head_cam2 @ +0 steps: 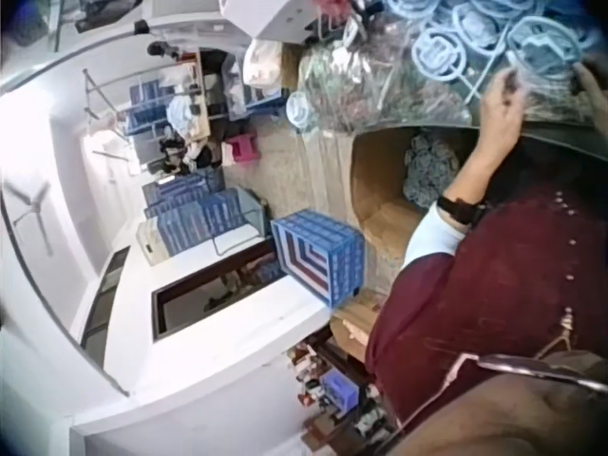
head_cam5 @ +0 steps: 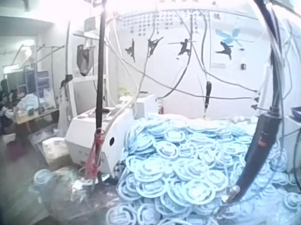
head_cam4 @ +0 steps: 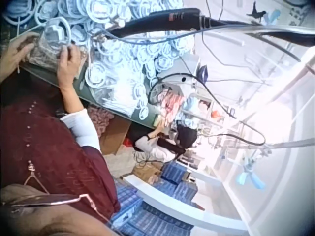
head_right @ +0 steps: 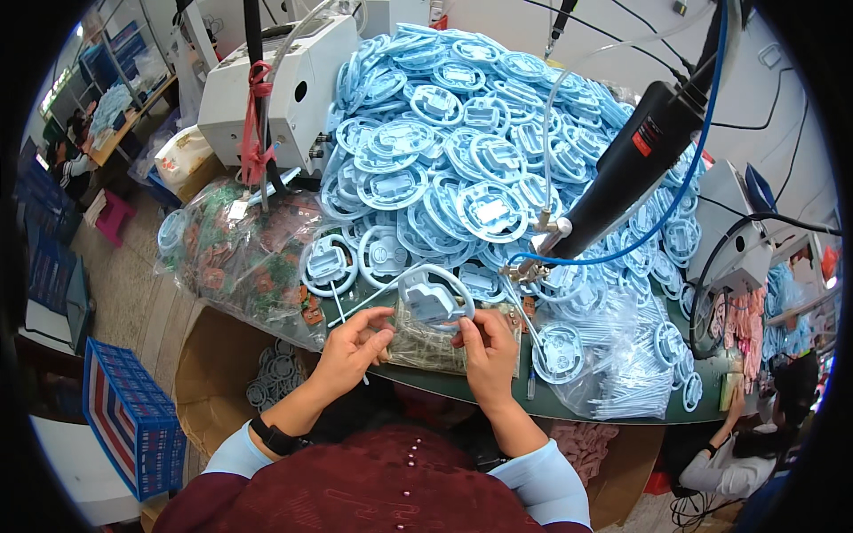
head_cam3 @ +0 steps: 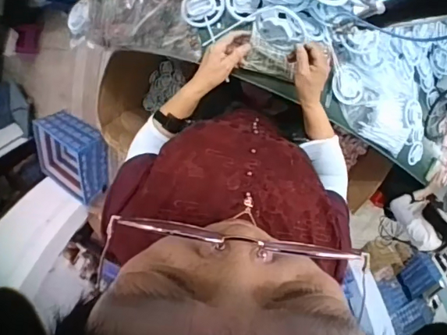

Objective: Assembling plastic toy steering wheels using an electric screwdriver.

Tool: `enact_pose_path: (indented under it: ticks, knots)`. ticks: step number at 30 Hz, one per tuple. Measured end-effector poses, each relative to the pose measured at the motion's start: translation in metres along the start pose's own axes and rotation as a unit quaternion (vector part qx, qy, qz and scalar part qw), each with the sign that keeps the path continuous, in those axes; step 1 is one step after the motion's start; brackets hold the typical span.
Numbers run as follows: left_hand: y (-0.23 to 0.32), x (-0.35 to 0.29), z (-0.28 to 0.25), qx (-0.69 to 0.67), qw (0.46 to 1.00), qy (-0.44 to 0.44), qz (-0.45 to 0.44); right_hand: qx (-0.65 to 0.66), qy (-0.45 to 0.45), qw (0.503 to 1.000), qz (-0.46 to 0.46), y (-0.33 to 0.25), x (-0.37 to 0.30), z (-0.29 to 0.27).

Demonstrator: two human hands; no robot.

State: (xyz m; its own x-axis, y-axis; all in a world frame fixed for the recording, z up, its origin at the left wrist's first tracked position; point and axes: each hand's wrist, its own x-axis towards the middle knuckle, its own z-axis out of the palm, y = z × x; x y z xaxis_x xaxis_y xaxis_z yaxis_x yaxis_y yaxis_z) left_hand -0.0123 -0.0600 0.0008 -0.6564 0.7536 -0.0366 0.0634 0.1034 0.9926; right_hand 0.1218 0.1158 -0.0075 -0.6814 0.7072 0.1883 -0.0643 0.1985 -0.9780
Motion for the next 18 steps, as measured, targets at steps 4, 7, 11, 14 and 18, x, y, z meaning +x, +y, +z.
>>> enact_pose_path:
  ticks: [4,7,11,14,18]
  knots:
    - [0.001,-0.002,-0.010,-0.122,0.991,0.016,-0.050,0.099,-0.062,0.988,0.098,-0.004,-0.009,0.013]
    - [0.006,-0.005,-0.026,-0.195,0.979,-0.011,-0.054,0.087,-0.139,0.979,0.123,-0.016,-0.011,0.018]
    - [0.040,-0.020,-0.094,-0.146,0.970,0.177,0.084,0.029,-0.133,0.990,0.040,-0.022,-0.004,0.018]
    - [0.049,-0.018,-0.191,-0.126,0.877,0.423,0.188,-0.024,-0.130,0.991,-0.011,-0.033,0.001,0.014]
    - [0.006,-0.018,-0.334,-0.087,0.787,0.573,0.211,-0.025,-0.129,0.991,-0.003,-0.033,0.001,0.009]
